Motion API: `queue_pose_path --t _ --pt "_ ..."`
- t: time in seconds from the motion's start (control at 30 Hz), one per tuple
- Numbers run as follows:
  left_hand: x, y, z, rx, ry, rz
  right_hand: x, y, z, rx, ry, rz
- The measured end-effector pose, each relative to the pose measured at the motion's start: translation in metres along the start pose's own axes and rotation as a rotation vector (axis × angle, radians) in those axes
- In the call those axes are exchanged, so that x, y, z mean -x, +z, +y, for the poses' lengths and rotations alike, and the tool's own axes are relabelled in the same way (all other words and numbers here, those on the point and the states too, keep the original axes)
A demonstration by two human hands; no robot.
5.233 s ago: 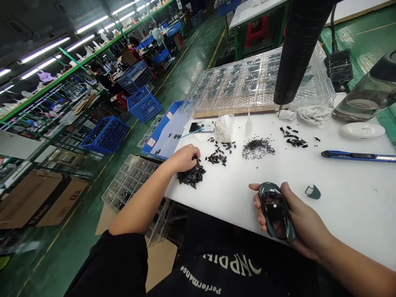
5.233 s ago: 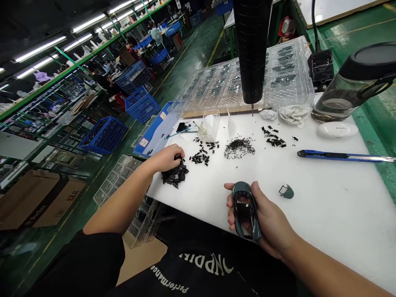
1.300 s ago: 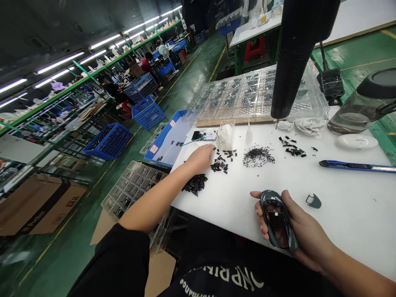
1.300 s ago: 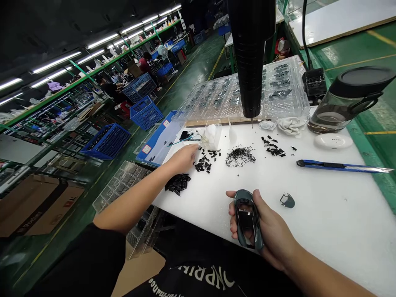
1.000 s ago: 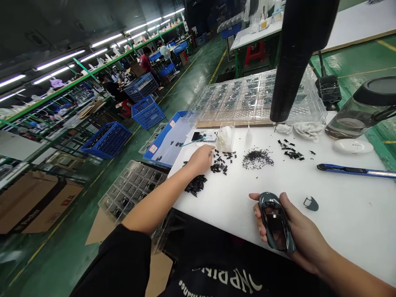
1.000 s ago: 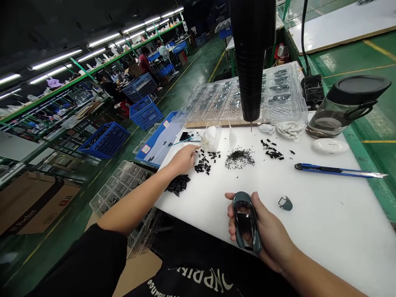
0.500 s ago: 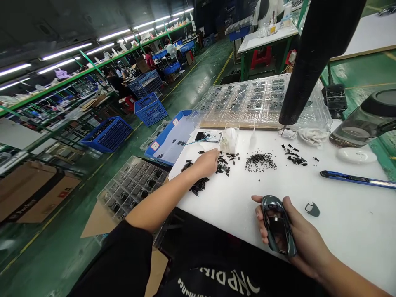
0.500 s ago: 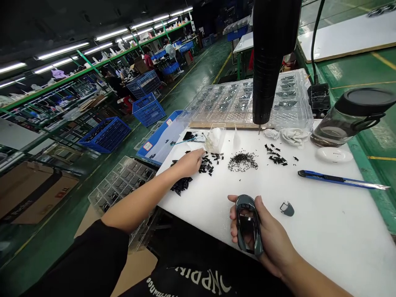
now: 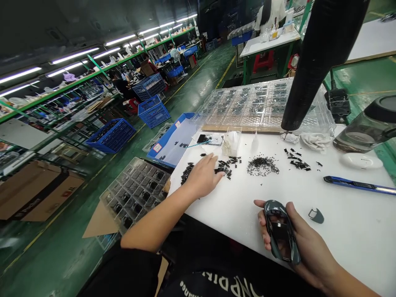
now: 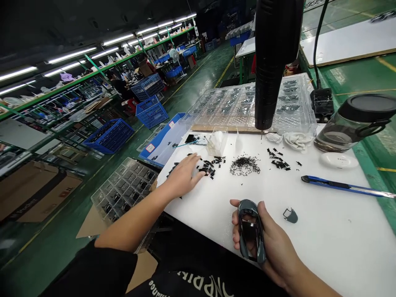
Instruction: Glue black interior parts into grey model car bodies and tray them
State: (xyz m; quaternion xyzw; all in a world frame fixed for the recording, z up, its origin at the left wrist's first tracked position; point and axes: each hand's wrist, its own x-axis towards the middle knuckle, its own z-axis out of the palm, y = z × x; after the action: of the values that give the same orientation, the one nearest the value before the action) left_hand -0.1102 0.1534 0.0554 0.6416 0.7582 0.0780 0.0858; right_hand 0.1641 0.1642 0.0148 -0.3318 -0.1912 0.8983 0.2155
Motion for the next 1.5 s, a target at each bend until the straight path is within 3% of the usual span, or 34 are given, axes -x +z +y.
queue_pose_path --t 0.17,0.3,0.57,0.7,0.93,1.0,1.2,1.5 --pt "0.051 -0.001 -0.052 0.007 -0.282 -0.019 -0.001 0.0 0.0 0.012 0.02 0.015" --pt "0.057 0.018 -0.07 0.099 -0.297 -0.055 -0.003 -0.001 0.0 0.039 0.012 0.042" --pt "0.009 0.027 -0.049 0.231 -0.137 0.052 -0.002 0.003 -0.001 0.043 -0.018 0.058" --pt "0.004 0.028 -0.043 0.215 -0.044 0.105 -0.002 0.002 -0.001 0.027 0.007 0.058" --pt "0.001 0.014 -0.047 0.137 -0.025 0.191 -0.001 0.004 -0.002 0.01 0.002 0.036" --pt "-0.002 0.012 -0.042 0.089 0.02 0.164 0.0 0.003 -0.002 0.008 -0.001 0.024" --pt "-0.003 0.017 -0.012 -0.174 0.115 -0.089 -0.001 0.001 -0.001 -0.006 -0.003 -0.008" --pt "-0.007 0.011 -0.009 -0.143 0.046 -0.105 0.0 0.003 -0.001 -0.006 -0.001 -0.018"
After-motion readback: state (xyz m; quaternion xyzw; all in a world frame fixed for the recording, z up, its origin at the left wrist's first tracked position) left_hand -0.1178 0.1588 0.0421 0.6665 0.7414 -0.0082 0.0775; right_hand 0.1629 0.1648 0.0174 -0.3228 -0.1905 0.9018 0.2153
